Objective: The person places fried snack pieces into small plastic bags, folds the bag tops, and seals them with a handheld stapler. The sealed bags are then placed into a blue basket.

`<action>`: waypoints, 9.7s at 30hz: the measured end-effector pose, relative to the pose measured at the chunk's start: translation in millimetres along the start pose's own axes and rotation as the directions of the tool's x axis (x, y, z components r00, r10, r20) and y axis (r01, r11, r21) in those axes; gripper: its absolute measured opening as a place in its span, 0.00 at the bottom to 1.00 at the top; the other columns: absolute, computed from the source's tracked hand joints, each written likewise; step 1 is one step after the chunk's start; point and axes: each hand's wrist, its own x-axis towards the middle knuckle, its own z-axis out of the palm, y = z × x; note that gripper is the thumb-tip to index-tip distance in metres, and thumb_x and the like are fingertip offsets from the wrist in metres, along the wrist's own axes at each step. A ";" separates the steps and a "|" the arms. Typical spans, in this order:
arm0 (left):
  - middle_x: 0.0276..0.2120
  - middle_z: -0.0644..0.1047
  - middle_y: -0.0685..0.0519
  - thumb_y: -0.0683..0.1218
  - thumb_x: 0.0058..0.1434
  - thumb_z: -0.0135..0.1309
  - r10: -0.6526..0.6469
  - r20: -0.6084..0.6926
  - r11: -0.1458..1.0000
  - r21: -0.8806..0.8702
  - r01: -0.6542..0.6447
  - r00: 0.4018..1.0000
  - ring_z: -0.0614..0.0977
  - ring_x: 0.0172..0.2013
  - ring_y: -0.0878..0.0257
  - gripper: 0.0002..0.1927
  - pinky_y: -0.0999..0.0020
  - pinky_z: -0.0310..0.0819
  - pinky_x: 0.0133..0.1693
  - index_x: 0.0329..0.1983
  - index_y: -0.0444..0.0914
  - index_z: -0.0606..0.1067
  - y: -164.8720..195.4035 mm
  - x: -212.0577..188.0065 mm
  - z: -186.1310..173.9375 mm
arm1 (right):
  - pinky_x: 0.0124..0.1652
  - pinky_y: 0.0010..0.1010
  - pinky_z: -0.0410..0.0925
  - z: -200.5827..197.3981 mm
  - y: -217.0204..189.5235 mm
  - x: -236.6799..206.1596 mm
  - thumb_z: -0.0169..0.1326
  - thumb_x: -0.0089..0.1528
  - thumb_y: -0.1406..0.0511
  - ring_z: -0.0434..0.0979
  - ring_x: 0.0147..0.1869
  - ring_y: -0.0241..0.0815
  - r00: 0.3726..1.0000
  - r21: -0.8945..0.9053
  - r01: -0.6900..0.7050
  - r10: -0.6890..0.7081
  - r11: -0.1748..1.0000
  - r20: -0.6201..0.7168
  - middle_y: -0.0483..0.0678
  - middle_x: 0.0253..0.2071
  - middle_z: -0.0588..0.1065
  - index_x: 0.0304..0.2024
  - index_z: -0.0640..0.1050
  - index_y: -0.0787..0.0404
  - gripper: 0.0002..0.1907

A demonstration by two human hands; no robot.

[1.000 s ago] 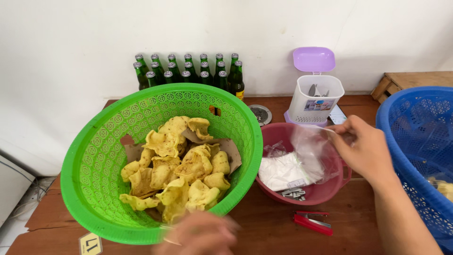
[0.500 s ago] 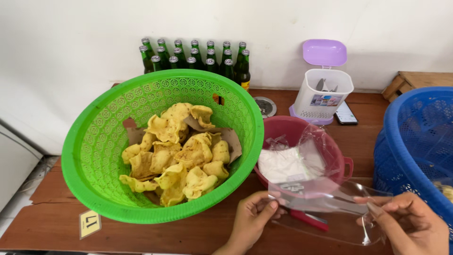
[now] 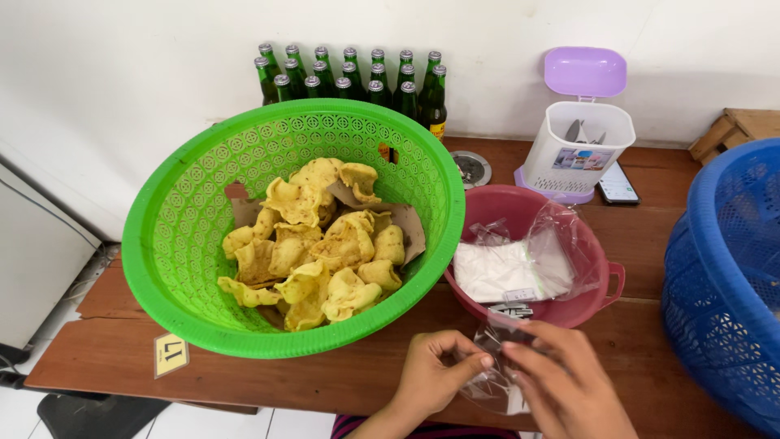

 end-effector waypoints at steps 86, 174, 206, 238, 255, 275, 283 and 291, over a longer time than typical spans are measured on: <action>0.61 0.65 0.45 0.35 0.56 0.59 0.195 0.558 0.757 -0.609 0.238 0.807 0.69 0.63 0.55 0.54 0.58 0.65 0.68 0.82 0.39 0.44 -12.3 -31.1 -37.0 | 0.49 0.35 0.74 -24.9 1.2 95.2 0.56 0.65 0.64 0.82 0.53 0.52 0.640 0.469 -0.034 -0.341 0.882 0.689 0.53 0.60 0.78 0.58 0.77 0.60 0.18; 0.65 0.69 0.48 0.49 0.66 0.63 0.045 0.309 0.761 -0.626 0.168 0.950 0.73 0.63 0.60 0.48 0.62 0.65 0.66 0.82 0.35 0.50 30.0 -105.9 -37.9 | 0.54 0.40 0.71 -47.5 -25.5 113.0 0.58 0.52 0.64 0.75 0.62 0.52 0.664 0.067 0.688 -0.664 0.723 0.345 0.51 0.52 0.76 0.49 0.79 0.61 0.21; 0.62 0.71 0.51 0.53 0.79 0.37 -0.096 0.266 0.948 -0.268 0.169 0.959 0.69 0.63 0.65 0.26 0.66 0.61 0.68 0.71 0.31 0.62 13.2 -101.5 -21.4 | 0.47 0.35 0.72 -6.1 -14.0 91.7 0.59 0.54 0.72 0.80 0.52 0.49 0.515 0.409 0.016 -0.358 0.912 0.779 0.48 0.49 0.78 0.39 0.72 0.59 0.12; 0.46 0.78 0.51 0.41 0.46 0.68 0.287 -0.085 0.751 0.638 -0.169 0.954 0.80 0.48 0.61 0.32 0.64 0.76 0.50 0.55 0.40 0.70 229.2 151.1 -235.9 | 0.45 0.44 0.69 99.2 -43.5 341.1 0.66 0.49 0.71 0.74 0.49 0.56 0.855 0.007 0.499 -0.494 0.867 0.160 0.55 0.43 0.71 0.56 0.78 0.62 0.30; 0.44 0.82 0.48 0.45 0.43 0.72 0.393 -0.007 0.604 0.756 -0.253 0.919 0.83 0.46 0.53 0.27 0.61 0.76 0.48 0.48 0.37 0.76 154.8 177.8 -262.0 | 0.47 0.42 0.68 154.5 1.1 349.3 0.65 0.50 0.70 0.73 0.49 0.52 0.777 0.149 0.527 -0.545 0.837 0.316 0.50 0.39 0.74 0.35 0.80 0.65 0.11; 0.42 0.82 0.47 0.46 0.43 0.74 0.394 0.002 0.581 0.774 -0.251 0.919 0.84 0.44 0.53 0.28 0.61 0.76 0.48 0.47 0.36 0.76 149.3 174.7 -249.2 | 0.46 0.43 0.69 139.9 -9.5 348.3 0.63 0.49 0.70 0.76 0.48 0.52 0.725 0.133 0.554 -0.555 0.822 0.408 0.49 0.39 0.77 0.29 0.80 0.63 0.06; 0.43 0.82 0.46 0.47 0.43 0.74 0.360 0.035 0.565 0.787 -0.248 0.932 0.83 0.45 0.52 0.30 0.59 0.76 0.47 0.49 0.36 0.76 151.0 175.6 -250.3 | 0.45 0.43 0.70 143.4 -1.0 347.8 0.64 0.51 0.69 0.77 0.47 0.55 0.746 0.198 0.522 -0.557 0.830 0.366 0.51 0.40 0.78 0.32 0.80 0.63 0.08; 0.53 0.77 0.43 0.45 0.49 0.66 0.204 0.143 0.707 0.663 -0.247 0.969 0.79 0.55 0.54 0.35 0.59 0.72 0.59 0.61 0.34 0.70 126.0 183.9 -271.3 | 0.39 0.35 0.71 151.6 20.2 349.5 0.65 0.55 0.64 0.79 0.37 0.41 0.786 0.331 0.077 -0.262 0.941 0.560 0.48 0.34 0.80 0.39 0.81 0.62 0.12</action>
